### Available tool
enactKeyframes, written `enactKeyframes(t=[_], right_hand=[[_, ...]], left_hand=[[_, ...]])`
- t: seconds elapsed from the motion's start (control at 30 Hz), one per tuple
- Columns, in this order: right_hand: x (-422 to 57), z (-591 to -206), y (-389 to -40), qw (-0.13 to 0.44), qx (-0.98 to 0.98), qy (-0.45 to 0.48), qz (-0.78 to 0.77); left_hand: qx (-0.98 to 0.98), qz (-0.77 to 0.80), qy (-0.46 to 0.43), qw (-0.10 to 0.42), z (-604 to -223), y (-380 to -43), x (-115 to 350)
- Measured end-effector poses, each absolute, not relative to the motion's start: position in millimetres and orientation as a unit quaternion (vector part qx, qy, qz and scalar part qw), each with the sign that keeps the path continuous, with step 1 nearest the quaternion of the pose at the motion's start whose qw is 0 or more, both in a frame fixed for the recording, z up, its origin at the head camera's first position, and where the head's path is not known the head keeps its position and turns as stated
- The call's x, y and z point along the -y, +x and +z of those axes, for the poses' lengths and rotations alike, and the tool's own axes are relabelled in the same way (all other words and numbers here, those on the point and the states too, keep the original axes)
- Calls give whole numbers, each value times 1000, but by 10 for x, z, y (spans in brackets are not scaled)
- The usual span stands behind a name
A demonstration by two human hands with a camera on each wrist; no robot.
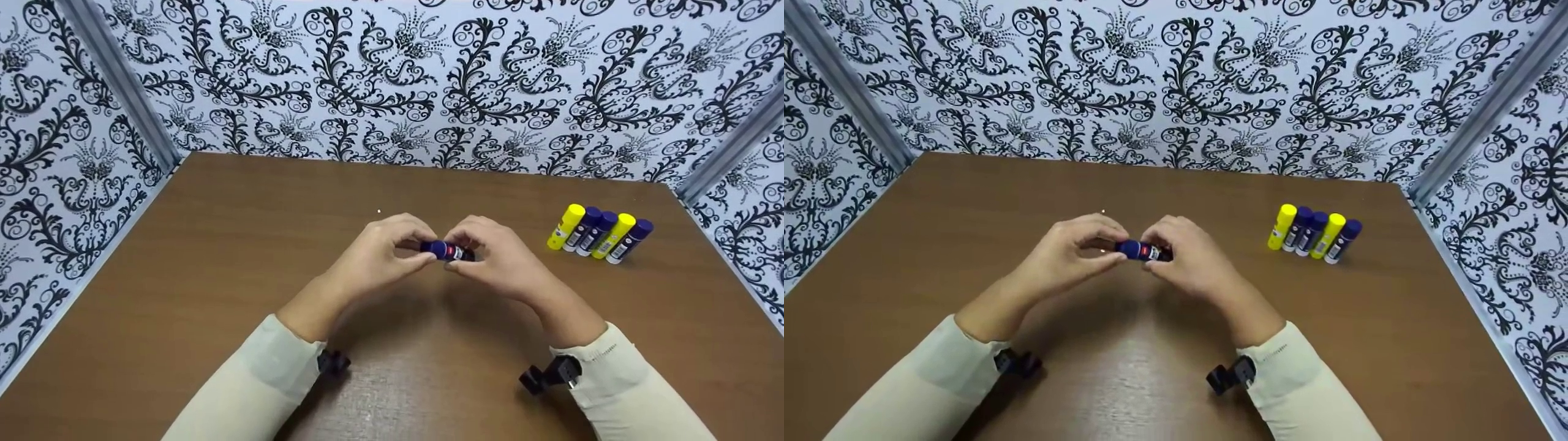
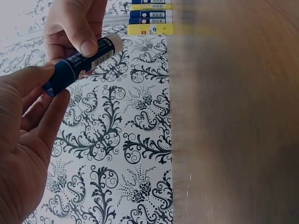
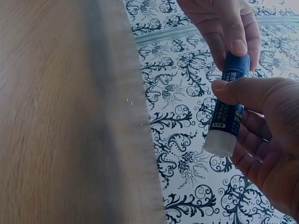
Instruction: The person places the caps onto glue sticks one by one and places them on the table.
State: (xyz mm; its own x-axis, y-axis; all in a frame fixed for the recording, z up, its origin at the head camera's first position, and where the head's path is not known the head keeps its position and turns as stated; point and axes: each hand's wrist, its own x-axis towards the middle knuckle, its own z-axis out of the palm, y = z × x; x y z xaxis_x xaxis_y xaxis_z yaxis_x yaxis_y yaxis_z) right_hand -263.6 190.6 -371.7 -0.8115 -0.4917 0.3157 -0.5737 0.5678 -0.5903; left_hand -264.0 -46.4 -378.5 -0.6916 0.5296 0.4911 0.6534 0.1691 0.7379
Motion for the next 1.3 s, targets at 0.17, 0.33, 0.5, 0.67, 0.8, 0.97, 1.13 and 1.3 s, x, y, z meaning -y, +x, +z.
enactKeyframes(t=[0.17, 0.33, 0.5, 0.67, 0.8, 0.97, 1.13, 1.3], right_hand=[[-1933, -3698, -2615, 60, 882, 302, 358], [-1954, -3686, -2590, 64, 882, 300, 357], [-1991, -3684, -2583, 70, 883, 303, 351], [-2066, -3665, -2589, 74, 886, 289, 356], [-2150, -3646, -2595, 86, 885, 270, 370], [-2246, -3625, -2569, 95, 887, 245, 379], [-2373, -3603, -2554, 101, 882, 222, 403], [-2584, -3545, -2536, 108, 885, 184, 413]], left_hand=[[757, -504, -408, 78, -3765, -2646, 454], [762, -492, -411, 87, -3759, -2641, 443], [769, -486, -404, 94, -3756, -2626, 436], [778, -485, -387, 100, -3770, -2625, 437], [781, -483, -383, 102, -3773, -2624, 429], [785, -476, -384, 98, -3787, -2630, 407], [795, -462, -380, 100, -3789, -2633, 375], [807, -443, -377, 101, -3771, -2646, 319]])
